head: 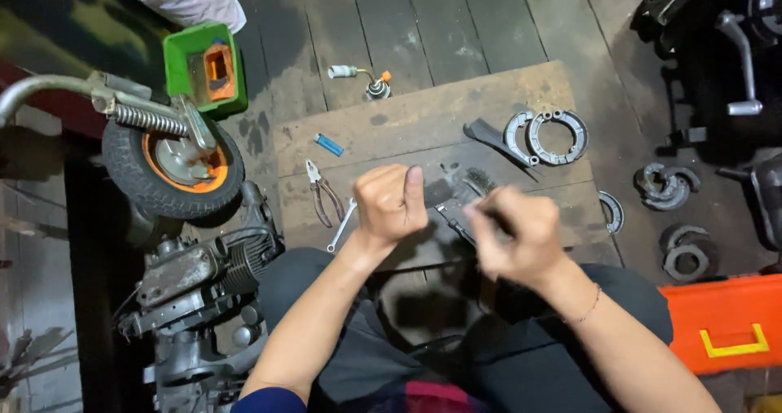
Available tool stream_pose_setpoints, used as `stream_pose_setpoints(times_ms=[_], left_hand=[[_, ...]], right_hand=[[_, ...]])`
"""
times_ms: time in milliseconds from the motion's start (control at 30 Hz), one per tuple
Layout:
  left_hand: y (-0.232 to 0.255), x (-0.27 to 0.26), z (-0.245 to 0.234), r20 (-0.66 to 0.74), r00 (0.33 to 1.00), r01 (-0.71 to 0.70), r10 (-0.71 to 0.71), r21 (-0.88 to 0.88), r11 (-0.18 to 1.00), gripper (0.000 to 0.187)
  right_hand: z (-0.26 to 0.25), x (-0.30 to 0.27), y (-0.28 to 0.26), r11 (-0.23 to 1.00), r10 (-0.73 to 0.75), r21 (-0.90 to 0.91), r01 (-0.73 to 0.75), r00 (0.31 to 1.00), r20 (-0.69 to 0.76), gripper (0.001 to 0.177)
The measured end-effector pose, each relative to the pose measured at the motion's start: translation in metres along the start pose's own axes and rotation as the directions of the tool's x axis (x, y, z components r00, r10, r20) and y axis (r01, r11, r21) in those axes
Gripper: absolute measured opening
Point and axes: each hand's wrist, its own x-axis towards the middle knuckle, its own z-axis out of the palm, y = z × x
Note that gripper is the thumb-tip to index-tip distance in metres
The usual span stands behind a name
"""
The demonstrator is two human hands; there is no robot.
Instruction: The person scrubs a curved metal brake shoe with a wire brush, then flips it to clean the other side. They continue scrubbing the surface and edges of the part while seated.
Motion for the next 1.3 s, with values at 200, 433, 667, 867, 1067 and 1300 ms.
stream_pose_setpoints(times_ms=[200, 433, 667, 867, 1067, 1300], left_hand=[[-0.007, 0.011, -0.016, -0.020, 1.000, -0.015, 0.015, 0.024, 1.000, 0.054], [-0.012, 0.003, -0.015, 0.016, 0.998, -0.068, 0.069, -0.021, 0.997, 0.048], [-0.010, -0.001, -0.012, 0.018, 0.999, -0.035, 0.036, -0.032, 0.999, 0.053], [-0.012, -0.004, -0.013, 0.053, 0.998, 0.032, -0.028, -0.073, 0.997, 0.053], [-0.004, -0.009, -0.017, 0.116, 0.987, 0.122, -0.107, -0.135, 0.983, 0.061], [-0.013, -0.016, -0.011, 0.147, 0.954, 0.288, -0.262, -0.205, 0.935, 0.058]], right_hand=[[-0.001, -0.009, 0.000, 0.994, 0.067, -0.099, -0.054, 0.990, 0.127, 0.008], [-0.006, -0.018, 0.011, 0.972, 0.025, -0.216, 0.096, 0.868, 0.495, 0.013], [-0.006, 0.001, 0.005, 1.000, -0.005, -0.013, 0.005, 1.000, 0.007, 0.007], [-0.007, -0.007, 0.010, 0.999, 0.019, 0.025, -0.030, 0.923, 0.385, 0.005], [-0.017, -0.001, 0.004, 0.995, 0.046, 0.078, -0.055, 0.993, 0.112, 0.010], [-0.012, -0.006, -0.006, 0.998, 0.055, -0.066, -0.013, 0.715, 0.697, 0.018]])
